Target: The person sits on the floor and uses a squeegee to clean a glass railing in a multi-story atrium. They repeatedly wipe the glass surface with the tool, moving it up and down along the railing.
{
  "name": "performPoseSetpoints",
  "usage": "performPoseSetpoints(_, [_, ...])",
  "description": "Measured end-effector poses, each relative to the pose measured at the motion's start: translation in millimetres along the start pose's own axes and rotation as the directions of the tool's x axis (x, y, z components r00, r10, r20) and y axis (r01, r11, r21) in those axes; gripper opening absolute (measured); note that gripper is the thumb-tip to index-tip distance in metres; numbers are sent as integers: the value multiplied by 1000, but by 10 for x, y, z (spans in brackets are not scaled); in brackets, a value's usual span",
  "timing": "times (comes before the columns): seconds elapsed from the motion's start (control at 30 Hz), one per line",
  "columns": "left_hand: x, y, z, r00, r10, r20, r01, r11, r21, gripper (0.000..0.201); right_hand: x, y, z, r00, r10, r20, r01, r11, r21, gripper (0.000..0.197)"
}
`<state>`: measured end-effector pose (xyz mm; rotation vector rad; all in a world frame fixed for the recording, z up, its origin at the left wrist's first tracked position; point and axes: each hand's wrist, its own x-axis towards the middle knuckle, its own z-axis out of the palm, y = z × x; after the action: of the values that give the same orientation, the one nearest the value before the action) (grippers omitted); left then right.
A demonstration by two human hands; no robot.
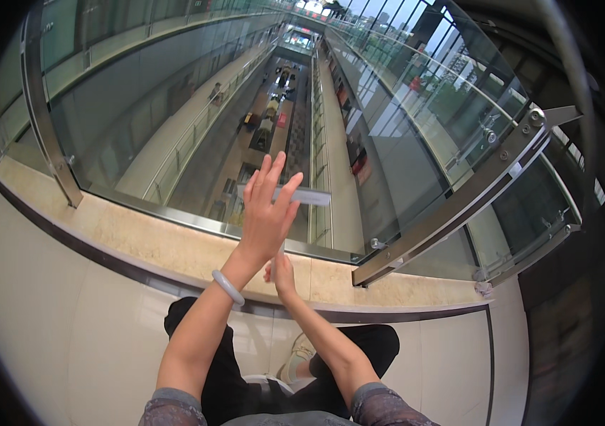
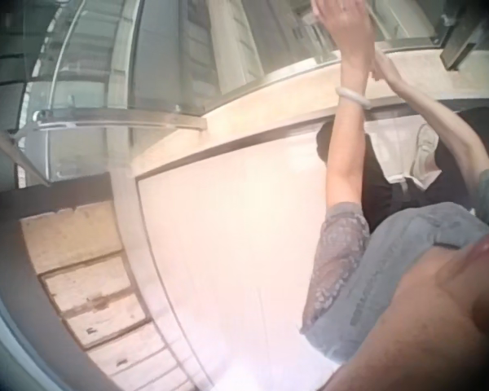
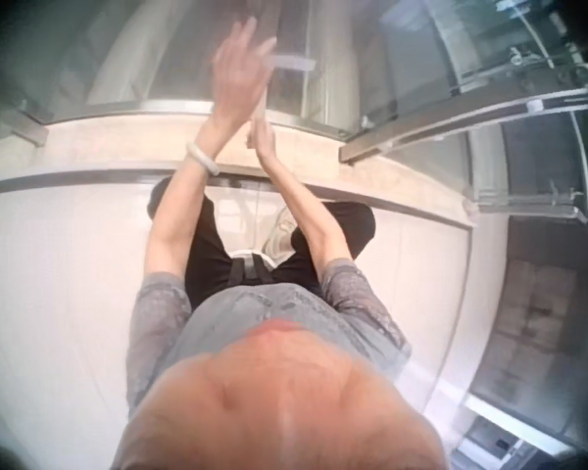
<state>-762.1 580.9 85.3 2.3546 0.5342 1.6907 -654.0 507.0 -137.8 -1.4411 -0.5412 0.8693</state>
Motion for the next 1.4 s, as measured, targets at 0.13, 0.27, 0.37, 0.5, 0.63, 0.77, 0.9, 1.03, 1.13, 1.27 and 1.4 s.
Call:
performPoseSetpoints(0.13, [-25, -29, -17, 1000, -4, -22, 4, 1000, 20, 46, -186, -729, 324, 991, -133, 21, 132, 990, 38, 40])
performPoseSetpoints(0.27, [-8, -56, -34, 997, -22, -67, 24, 999, 29, 43, 23, -2329, 662, 869, -492, 46, 478, 861, 171, 38])
performPoseSetpoints(0.37, [15, -75, -89, 995, -52, -86, 52, 999, -4, 42, -199, -3488, 858, 846, -522, 106, 489, 840, 237, 44])
performPoseSetpoints(0.5, [6, -143, -66, 996, -66, -63, 69, 997, 46, 45, -148, -3474, 737, 866, -494, 78, 478, 864, 162, 48])
performPoseSetpoints(0.63, [6, -148, -42, 991, -117, -61, 119, 992, 41, 47, 33, -2189, 360, 915, -400, -50, 402, 915, 33, 48])
performPoseSetpoints(0.77, [-7, -184, 10, 987, -158, -44, 159, 987, 23, 47, -66, -1772, 241, 931, -362, -51, 360, 932, -46, 48])
performPoseSetpoints(0.9, [-48, -184, 18, 986, -168, -15, 168, 986, 10, 47, -122, -2901, 571, 879, -475, 42, 470, 878, 92, 46])
performPoseSetpoints(1.03, [-36, -146, 64, 987, -156, 23, 157, 987, -17, 46, -164, -4193, 760, 782, -621, 49, 616, 783, 88, 35])
performPoseSetpoints(1.13, [-42, -158, 79, 989, -144, 22, 145, 989, -11, 46, -181, -4306, 763, 765, -644, 33, 640, 764, 84, 35])
performPoseSetpoints(1.27, [-42, -205, 28, 986, -166, 1, 166, 986, -14, 46, -59, -3238, 556, 806, -591, 31, 587, 805, 90, 29])
performPoseSetpoints(1.4, [-39, -107, 72, 986, -165, 10, 165, 984, -63, 46, -45, -1817, 119, 883, -460, -90, 465, 884, 50, 36])
